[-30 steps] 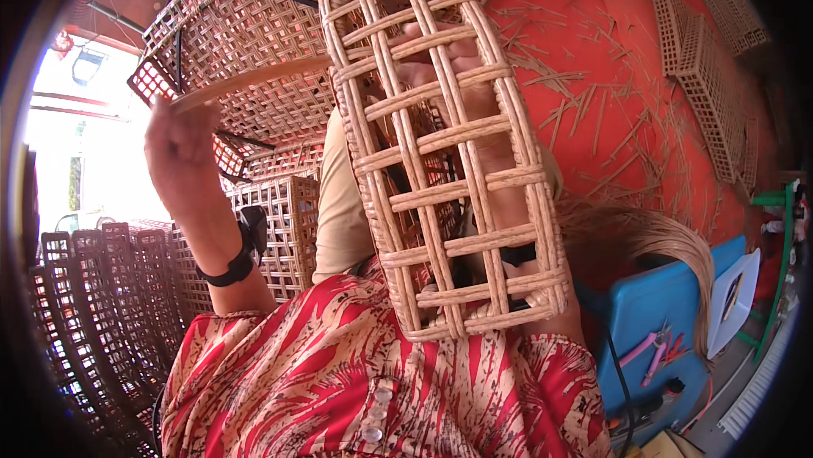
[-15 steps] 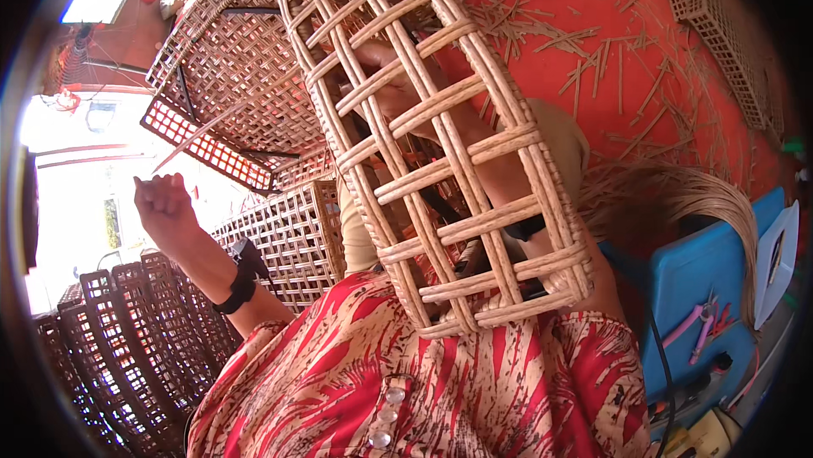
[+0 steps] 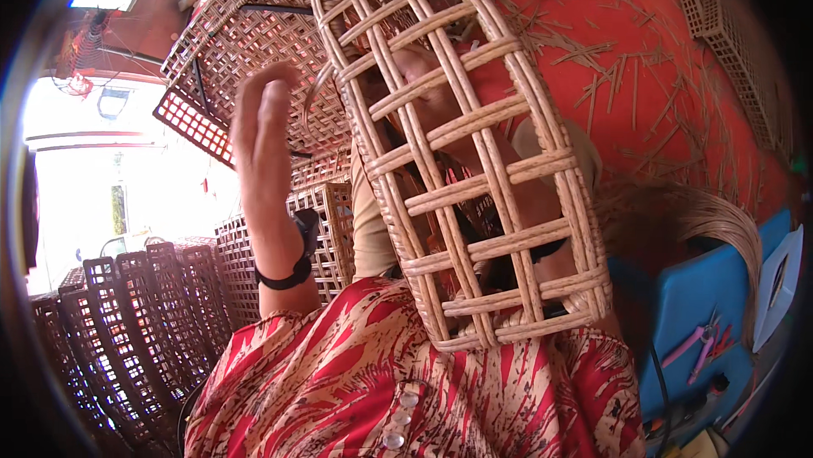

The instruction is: The recorder is weaving rattan strips onto a furniture frame.

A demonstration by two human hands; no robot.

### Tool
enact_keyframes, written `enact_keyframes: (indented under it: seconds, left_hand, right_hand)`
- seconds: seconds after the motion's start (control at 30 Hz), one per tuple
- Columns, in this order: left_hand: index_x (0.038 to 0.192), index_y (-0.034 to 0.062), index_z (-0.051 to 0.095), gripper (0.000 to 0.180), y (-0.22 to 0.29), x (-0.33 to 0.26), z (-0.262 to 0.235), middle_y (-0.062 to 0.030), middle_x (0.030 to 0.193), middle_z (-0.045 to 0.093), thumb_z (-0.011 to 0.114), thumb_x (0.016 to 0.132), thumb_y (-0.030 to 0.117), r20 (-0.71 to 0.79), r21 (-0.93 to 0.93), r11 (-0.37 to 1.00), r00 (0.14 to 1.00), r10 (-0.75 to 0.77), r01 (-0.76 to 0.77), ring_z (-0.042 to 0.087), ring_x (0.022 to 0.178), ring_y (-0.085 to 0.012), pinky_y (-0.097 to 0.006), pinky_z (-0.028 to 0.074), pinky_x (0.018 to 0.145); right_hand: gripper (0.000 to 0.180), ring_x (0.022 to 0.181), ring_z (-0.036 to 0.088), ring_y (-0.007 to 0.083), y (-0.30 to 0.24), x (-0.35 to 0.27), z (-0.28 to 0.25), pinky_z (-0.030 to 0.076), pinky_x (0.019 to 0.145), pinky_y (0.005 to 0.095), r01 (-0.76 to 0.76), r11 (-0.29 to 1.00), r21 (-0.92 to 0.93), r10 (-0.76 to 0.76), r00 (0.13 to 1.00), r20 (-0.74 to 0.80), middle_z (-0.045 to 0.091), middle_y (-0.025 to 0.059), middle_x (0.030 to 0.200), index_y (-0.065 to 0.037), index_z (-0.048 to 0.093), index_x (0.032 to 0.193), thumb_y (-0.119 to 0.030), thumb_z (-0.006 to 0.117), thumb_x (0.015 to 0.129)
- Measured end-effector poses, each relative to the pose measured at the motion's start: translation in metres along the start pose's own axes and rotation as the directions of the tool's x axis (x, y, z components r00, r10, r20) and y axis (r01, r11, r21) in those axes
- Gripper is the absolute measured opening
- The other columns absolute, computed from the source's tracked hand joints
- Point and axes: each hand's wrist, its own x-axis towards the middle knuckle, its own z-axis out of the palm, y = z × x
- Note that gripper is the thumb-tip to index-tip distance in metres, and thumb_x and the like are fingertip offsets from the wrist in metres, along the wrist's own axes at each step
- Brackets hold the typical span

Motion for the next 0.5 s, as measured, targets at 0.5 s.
enact_keyframes:
  seconds: [0.5]
  left_hand:
    - [0.068,0.0081,0.053,0.033,0.019,0.0,0.003,0.0082,0.058,0.04,0.056,0.096,0.026,0.384,-0.576,0.589,0.824,-0.417,0.567,0.029,0.05,-0.0011,-0.02,0.019,0.045]
  right_hand:
    - [0.044,0.097,0.064,0.0237,-0.031,-0.073,0.008,0.057,0.077,0.0338,-0.118,0.987,0.106,0.135,0.976,-0.173,0.065,0.0134,0.106,-0.001,0.058,0.12,-0.037,0.052,0.096]
